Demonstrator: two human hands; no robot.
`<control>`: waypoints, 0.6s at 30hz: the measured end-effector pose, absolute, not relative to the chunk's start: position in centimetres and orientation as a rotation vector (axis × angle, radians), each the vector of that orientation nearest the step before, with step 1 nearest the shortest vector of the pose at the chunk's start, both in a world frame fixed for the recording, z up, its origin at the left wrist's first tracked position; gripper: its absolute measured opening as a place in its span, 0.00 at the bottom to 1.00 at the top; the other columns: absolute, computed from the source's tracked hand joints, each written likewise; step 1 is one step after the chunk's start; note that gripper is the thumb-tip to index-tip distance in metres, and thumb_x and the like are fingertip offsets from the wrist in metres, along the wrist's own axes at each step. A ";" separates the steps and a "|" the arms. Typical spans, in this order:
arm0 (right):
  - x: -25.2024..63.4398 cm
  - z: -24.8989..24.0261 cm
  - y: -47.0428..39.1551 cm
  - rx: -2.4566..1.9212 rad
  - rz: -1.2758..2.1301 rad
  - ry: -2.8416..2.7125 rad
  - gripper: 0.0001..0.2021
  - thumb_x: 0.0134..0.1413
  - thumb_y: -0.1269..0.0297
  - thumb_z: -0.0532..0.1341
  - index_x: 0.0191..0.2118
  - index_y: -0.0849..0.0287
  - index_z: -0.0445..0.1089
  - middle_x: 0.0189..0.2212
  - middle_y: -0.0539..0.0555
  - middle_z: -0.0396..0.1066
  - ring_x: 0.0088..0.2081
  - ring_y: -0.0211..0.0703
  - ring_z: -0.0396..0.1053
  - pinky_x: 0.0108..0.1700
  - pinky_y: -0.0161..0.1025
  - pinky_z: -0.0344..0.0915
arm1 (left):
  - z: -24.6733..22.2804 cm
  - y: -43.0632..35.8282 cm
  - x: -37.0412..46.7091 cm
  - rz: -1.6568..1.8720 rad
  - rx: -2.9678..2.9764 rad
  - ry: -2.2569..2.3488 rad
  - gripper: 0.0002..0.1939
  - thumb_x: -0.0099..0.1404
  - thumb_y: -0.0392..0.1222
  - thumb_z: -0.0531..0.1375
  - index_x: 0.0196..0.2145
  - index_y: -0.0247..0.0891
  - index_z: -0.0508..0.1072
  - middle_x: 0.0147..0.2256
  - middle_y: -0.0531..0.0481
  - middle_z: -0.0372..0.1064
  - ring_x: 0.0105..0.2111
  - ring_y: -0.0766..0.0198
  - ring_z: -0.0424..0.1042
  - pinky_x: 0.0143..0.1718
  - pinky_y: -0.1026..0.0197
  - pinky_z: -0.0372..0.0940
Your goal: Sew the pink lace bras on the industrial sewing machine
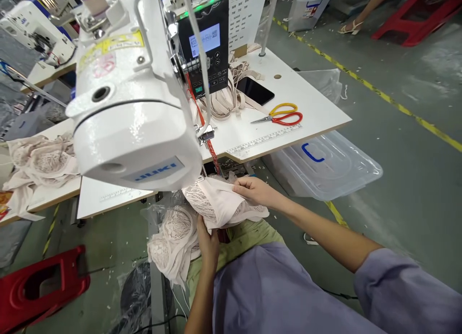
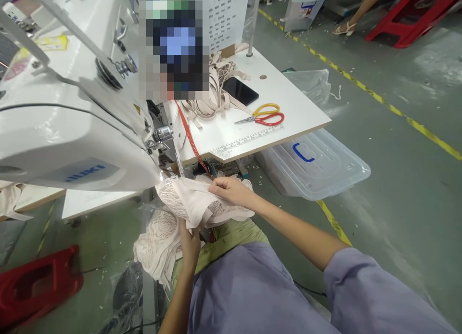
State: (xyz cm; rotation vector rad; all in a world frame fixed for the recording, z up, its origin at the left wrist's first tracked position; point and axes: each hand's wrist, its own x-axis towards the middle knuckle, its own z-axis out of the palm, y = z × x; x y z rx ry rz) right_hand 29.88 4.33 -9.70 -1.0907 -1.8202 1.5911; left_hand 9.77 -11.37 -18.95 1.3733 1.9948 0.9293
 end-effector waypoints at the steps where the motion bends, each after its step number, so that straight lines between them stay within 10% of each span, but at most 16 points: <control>1: 30.1 -9.5 4.3 -1.083 1.575 -1.850 0.26 0.60 0.39 0.55 0.26 0.59 0.63 0.23 0.48 0.58 0.26 0.36 0.56 0.30 0.35 0.52 | -18.9 -11.5 9.0 0.905 1.376 2.020 0.30 0.67 0.36 0.52 0.66 0.34 0.57 0.63 0.33 0.61 0.65 0.48 0.61 0.65 0.45 0.58; 5: 33.4 -8.9 4.4 -1.149 1.546 -1.986 0.26 0.60 0.40 0.55 0.24 0.59 0.61 0.23 0.48 0.58 0.26 0.37 0.56 0.30 0.36 0.52 | -17.0 -12.4 4.5 0.841 1.426 2.057 0.25 0.64 0.35 0.54 0.58 0.36 0.70 0.55 0.38 0.72 0.58 0.48 0.70 0.59 0.45 0.66; 10: 41.8 -9.8 5.4 -1.646 1.237 -2.052 0.24 0.59 0.41 0.56 0.26 0.58 0.66 0.24 0.51 0.66 0.26 0.40 0.61 0.29 0.38 0.53 | -15.1 -10.9 2.8 0.848 1.674 2.202 0.29 0.63 0.31 0.53 0.62 0.42 0.68 0.68 0.42 0.55 0.71 0.47 0.44 0.69 0.38 0.44; 14: 45.8 -13.1 5.9 -2.057 0.867 -2.225 0.20 0.61 0.51 0.55 0.24 0.59 0.67 0.24 0.56 0.69 0.29 0.46 0.67 0.32 0.40 0.58 | -18.2 -8.3 7.3 0.512 2.040 2.071 0.32 0.65 0.27 0.51 0.66 0.42 0.64 0.69 0.40 0.54 0.72 0.49 0.43 0.70 0.37 0.41; 18: 42.5 -16.7 5.0 -1.993 0.768 -2.332 0.17 0.59 0.55 0.60 0.45 0.64 0.75 0.44 0.68 0.75 0.46 0.59 0.71 0.47 0.49 0.65 | -21.4 -7.7 11.1 0.293 2.068 1.880 0.38 0.61 0.23 0.48 0.69 0.32 0.55 0.71 0.32 0.44 0.72 0.47 0.41 0.68 0.39 0.48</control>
